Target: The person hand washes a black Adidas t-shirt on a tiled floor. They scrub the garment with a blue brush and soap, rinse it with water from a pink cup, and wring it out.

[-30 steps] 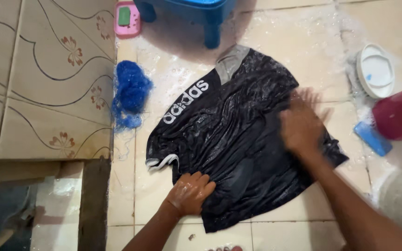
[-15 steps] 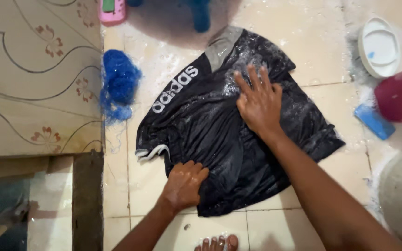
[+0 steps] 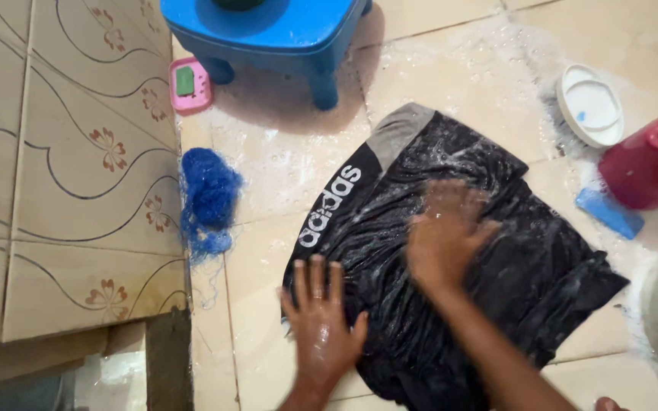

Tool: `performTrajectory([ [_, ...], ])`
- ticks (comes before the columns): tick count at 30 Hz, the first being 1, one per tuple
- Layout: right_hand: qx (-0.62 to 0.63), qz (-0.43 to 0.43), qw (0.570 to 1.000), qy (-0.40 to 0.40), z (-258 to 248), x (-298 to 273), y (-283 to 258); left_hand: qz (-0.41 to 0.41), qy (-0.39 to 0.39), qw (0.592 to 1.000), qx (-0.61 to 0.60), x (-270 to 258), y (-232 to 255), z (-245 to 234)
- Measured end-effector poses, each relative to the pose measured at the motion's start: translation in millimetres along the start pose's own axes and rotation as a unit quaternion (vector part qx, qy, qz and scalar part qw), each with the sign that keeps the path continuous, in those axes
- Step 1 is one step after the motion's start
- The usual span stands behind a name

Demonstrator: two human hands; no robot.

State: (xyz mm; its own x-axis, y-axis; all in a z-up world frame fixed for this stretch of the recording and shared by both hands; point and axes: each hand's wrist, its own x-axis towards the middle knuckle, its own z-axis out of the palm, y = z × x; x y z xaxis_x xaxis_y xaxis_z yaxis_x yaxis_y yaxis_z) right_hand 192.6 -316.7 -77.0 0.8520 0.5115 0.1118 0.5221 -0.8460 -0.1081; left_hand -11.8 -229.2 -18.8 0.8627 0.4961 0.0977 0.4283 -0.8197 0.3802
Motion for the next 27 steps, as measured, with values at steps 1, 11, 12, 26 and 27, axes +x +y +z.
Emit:
performTrajectory([
  [1, -0.032, -0.06, 0.996, -0.058, 1.8, -7.2, -32.3, -0.022, -0.036, 0.999, -0.004, 2.4, -13.2, -3.1],
  [11, -0.052, -0.187, 0.97, -0.145, -27.9, 131.4, 14.4, -0.002, -0.115, 0.993, 0.016, -0.2, -45.8, 1.3],
  [12, -0.02, -0.163, 0.981, -0.101, -22.3, 133.9, 19.1, 0.006, -0.113, 0.993, 0.018, 3.1, -44.7, 2.0],
  [26, 0.113, -0.096, 0.973, -0.175, -12.6, 135.3, 34.8, 0.018, -0.1, 0.994, 0.027, -1.2, -49.8, 5.9],
  [27, 0.062, -0.089, 0.984, -0.138, -26.7, 146.4, 54.2, 0.014, -0.108, 0.994, 0.032, 0.3, -48.6, 3.9],
])
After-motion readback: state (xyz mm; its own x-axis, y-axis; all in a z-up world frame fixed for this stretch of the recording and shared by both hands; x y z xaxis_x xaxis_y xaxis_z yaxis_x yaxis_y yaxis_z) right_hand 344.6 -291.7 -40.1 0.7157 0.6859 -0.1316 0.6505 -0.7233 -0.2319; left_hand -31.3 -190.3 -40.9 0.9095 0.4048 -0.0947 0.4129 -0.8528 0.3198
